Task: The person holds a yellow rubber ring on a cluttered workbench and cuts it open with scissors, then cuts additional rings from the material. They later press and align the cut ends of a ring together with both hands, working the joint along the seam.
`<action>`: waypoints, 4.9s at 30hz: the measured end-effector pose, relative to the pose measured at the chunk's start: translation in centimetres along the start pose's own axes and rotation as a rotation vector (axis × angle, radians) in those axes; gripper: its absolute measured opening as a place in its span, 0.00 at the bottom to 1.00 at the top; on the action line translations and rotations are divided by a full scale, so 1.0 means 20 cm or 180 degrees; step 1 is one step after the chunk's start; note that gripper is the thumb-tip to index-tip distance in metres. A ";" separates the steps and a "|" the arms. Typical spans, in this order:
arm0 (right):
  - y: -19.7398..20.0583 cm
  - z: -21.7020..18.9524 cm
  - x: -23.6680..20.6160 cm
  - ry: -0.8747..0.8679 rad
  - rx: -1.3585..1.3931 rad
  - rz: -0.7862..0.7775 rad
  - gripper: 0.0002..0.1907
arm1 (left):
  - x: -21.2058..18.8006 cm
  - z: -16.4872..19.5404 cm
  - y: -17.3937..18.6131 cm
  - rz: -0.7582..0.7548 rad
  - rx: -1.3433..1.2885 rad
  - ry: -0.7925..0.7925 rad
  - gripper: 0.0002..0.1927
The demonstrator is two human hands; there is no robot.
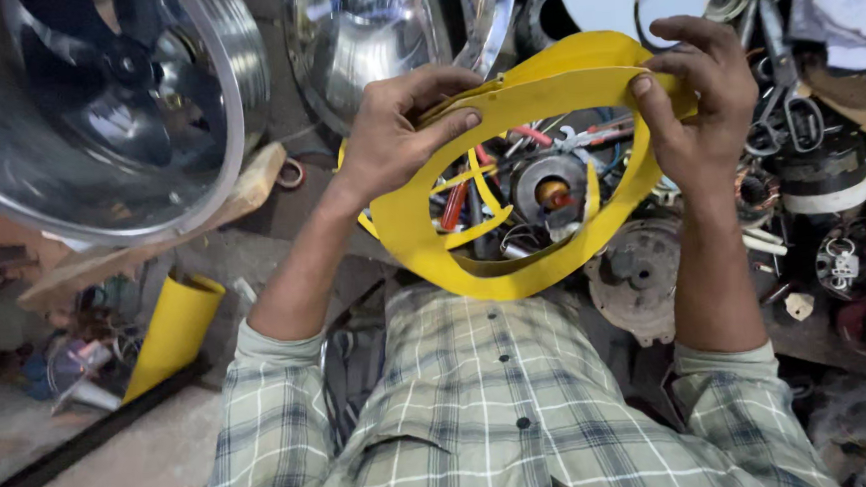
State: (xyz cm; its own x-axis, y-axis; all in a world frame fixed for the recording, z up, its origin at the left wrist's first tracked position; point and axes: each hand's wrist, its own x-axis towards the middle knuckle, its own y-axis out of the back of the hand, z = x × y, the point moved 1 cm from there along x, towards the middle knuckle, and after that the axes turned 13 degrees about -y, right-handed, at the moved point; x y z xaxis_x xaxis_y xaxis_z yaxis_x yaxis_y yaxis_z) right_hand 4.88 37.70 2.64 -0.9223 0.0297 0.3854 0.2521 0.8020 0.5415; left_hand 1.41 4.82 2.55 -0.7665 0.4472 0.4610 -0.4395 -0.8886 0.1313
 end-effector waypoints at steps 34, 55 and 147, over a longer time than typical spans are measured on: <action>-0.15 -0.36 0.17 0.2102 -0.2207 -0.0446 0.34 | 0.08 0.08 -0.04 0.0047 0.1458 -0.0591 0.13; -0.15 -0.40 0.23 0.2105 -0.1967 -0.0635 0.35 | 0.06 0.05 -0.01 0.0283 0.0911 -0.0434 0.09; -0.01 -0.08 0.21 -0.0762 0.0189 -0.1193 0.10 | -0.75 -0.39 -0.01 0.2565 -0.0421 0.0509 0.18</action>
State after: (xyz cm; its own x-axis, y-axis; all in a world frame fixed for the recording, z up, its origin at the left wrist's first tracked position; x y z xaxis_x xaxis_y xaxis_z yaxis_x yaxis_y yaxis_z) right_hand 1.34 36.65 5.34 -0.9903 -0.1379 -0.0166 -0.1231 0.8164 0.5642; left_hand 9.33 -0.87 -11.16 -0.9228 -0.3030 0.2381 0.2286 -0.9279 -0.2946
